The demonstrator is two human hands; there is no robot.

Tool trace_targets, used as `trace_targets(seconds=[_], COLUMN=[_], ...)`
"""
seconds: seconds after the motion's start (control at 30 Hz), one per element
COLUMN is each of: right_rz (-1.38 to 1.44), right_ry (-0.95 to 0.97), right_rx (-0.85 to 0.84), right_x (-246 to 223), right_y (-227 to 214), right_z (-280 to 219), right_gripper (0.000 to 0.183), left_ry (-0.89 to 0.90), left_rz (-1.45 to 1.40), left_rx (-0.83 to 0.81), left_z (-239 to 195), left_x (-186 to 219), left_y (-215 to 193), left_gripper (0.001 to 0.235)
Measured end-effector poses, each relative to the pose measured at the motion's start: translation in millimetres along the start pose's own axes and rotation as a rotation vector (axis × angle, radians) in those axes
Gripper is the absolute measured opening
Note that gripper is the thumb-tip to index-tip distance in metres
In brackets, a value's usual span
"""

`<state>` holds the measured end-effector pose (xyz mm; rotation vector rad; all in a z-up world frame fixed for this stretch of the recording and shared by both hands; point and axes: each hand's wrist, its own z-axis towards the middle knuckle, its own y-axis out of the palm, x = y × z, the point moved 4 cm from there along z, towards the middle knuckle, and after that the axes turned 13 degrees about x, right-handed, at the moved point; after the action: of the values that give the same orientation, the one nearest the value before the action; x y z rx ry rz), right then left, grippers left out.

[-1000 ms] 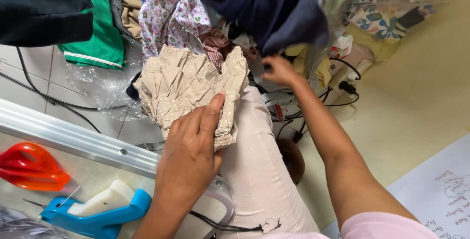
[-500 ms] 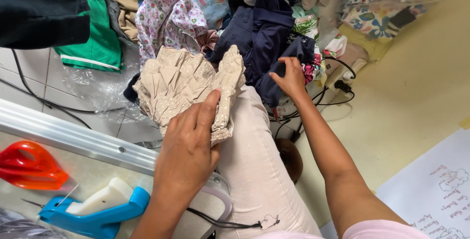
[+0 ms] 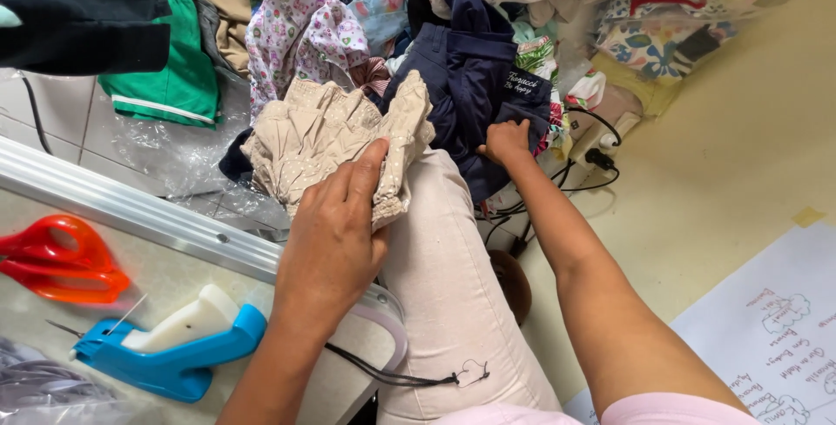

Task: The person uses a hot glue gun to attach circular stickers to various pieces of children's clothing. They handle a white cloth, a blue garment, light blue shorts, and a black garment, applying glue to the stickers and pressing them onto the fabric.

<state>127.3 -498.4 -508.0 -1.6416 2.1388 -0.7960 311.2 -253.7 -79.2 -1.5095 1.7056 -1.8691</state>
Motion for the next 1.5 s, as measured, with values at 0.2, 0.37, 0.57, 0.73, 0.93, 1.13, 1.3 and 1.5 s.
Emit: trace_targets(seconds=[0.2, 0.37, 0.57, 0.73, 0.93, 1.13, 1.3, 1.5], right_rz=[0.696, 0.932, 1.28, 2.228, 2.681, 2.682, 2.451, 1.812], right_ry=[0.13, 0.083, 0.365, 0.638, 0.205, -0.091, 0.119, 0.28], right_rx=[0.378, 0.252, 0.108, 0.187, 0.505, 1.065, 1.281, 1.07], right_x=[56, 23, -49, -59, 46, 211, 180, 47], right_y=[-59, -106, -35, -50, -250, -252, -216, -136], right_z=[-17, -18, 10, 3, -108, -63, 37, 79], right_gripper=[0.031, 0.022, 0.072, 0.024, 0.016, 0.003, 0.02, 0.019], left_ry=[0.008, 0.027, 0.033, 0.026, 0.015, 0.017, 0.028, 0.025], left_rz=[-0.023, -0.076, -0.096, -0.116, -0.099, -0.081, -0.089, -0.111], left_rx=[0.031, 0.075, 0.099, 0.062, 0.078, 0.085, 0.081, 0.06], left_z=[-3, -4, -3, -2, -5, -4, -5, -4], left_x=[-4, -6, -6, -5, -7, -7, -6, -7], left_y=[4, 6, 3, 2, 2, 2, 1, 2], left_gripper=[0.101, 0.095, 0.094, 0.1, 0.101, 0.096, 0.098, 0.095])
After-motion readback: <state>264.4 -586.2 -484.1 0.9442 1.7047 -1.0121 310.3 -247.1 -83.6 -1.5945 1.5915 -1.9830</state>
